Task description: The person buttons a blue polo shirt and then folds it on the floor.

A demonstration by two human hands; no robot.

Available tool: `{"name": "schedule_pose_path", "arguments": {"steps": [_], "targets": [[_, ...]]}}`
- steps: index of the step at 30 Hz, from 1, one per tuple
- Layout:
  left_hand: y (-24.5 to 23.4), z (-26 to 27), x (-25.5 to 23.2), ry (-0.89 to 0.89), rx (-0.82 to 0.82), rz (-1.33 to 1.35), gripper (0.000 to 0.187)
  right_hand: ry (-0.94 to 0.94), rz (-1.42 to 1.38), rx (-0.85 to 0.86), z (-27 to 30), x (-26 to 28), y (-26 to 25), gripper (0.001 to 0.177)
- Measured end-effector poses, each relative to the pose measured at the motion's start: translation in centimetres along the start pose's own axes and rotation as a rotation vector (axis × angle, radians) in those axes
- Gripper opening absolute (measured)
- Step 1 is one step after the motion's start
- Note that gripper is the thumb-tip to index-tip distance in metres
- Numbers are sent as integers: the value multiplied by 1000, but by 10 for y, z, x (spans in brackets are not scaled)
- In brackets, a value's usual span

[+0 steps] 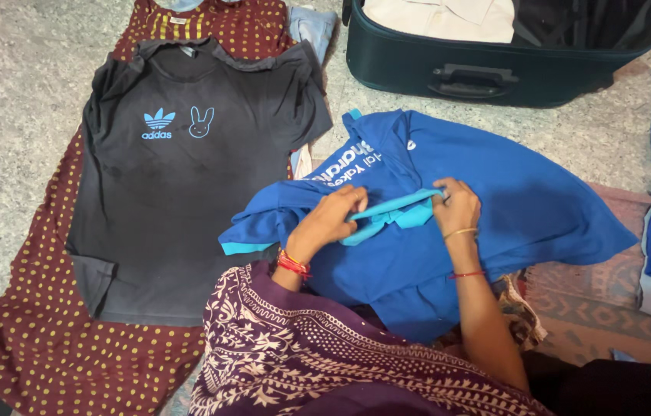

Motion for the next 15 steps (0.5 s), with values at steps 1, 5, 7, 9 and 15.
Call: {"name": "schedule_pose_path", "arguments": {"steps": [1, 5, 7, 9, 15], "targets": [[-1, 0, 1, -5, 2, -5, 32, 61, -26, 18, 1, -8, 5, 23], [-3, 4, 8, -77, 99, 5, 34, 272, -288, 208, 0, -36, 24, 25], [-3, 5, 15, -132, 153, 22, 34, 335, -350, 372, 1, -44, 23, 33], [-6, 4, 27, -178, 162, 33, 36, 285, -527, 479, -5, -36, 19, 46], [-52, 8, 55, -35, -341, -384, 40, 165, -698, 458, -23, 19, -8, 60]]}}
Point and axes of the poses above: each hand's wrist, its own z-axis away from the middle knuckle, its own y-axis out of the palm, x = y × z, the point moved 5 cm from there along -z, towards the middle knuckle, and after that the axes turned 12 degrees about -x, right-handed, at the moved point
